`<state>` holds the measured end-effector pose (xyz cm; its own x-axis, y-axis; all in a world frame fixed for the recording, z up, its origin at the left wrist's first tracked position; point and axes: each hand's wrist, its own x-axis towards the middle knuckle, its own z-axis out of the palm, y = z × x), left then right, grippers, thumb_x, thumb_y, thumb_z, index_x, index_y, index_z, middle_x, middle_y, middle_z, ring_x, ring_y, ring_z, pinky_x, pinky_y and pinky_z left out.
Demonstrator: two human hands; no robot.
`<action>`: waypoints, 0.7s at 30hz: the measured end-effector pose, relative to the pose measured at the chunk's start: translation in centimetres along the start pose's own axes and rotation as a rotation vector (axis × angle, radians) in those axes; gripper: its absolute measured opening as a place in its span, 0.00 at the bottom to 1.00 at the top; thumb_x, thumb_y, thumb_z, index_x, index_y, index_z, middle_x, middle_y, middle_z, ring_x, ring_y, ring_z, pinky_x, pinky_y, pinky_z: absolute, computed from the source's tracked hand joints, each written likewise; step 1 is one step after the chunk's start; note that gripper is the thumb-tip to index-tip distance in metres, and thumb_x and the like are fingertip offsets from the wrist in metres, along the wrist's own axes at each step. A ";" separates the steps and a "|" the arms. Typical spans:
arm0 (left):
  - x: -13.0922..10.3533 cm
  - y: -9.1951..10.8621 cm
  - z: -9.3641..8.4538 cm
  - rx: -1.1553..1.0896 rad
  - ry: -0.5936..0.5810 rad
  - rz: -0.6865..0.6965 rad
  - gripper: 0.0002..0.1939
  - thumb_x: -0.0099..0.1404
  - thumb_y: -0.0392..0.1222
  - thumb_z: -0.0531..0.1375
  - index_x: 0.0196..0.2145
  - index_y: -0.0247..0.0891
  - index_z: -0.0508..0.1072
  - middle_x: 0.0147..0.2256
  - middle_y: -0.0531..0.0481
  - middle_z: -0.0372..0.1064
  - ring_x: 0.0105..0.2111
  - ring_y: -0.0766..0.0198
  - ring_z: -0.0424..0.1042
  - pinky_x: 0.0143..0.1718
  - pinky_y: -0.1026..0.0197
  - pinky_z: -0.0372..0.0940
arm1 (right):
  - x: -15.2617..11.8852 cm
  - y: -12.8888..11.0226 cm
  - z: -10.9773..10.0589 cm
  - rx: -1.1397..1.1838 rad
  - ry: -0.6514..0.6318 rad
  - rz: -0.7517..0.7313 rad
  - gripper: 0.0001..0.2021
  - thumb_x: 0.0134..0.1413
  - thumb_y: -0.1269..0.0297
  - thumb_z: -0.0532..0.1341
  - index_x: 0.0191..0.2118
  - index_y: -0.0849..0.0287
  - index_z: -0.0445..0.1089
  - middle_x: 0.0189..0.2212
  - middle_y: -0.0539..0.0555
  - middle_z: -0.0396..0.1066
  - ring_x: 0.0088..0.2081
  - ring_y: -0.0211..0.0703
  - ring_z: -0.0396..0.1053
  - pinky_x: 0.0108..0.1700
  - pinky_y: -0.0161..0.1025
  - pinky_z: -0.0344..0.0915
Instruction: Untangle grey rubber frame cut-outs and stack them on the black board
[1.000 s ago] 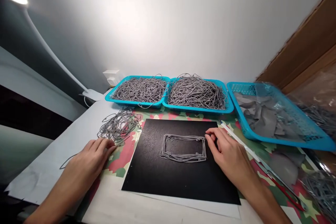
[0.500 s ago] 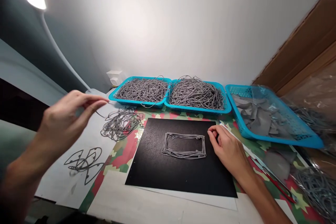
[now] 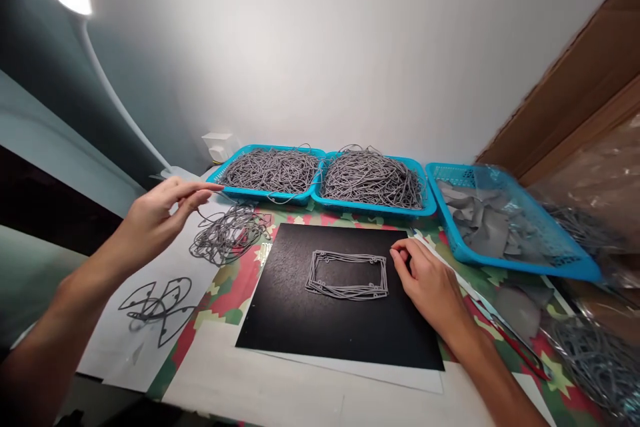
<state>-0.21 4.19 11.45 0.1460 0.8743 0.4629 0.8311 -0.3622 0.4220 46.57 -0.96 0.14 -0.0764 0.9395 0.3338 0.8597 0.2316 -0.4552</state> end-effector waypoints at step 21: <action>-11.7 14.4 12.2 -0.145 -0.186 0.686 0.09 0.80 0.46 0.62 0.48 0.37 0.75 0.33 0.48 0.77 0.33 0.55 0.79 0.35 0.53 0.76 | -7.3 -5.9 -3.4 0.186 0.059 0.254 0.16 0.73 0.45 0.62 0.40 0.50 0.78 0.27 0.52 0.76 0.29 0.46 0.75 0.30 0.39 0.69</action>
<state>16.62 -7.27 2.59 0.7089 0.4707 0.5253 0.4421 -0.8768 0.1890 43.81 -10.03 3.21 0.1636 0.9581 0.2351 0.7399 0.0384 -0.6716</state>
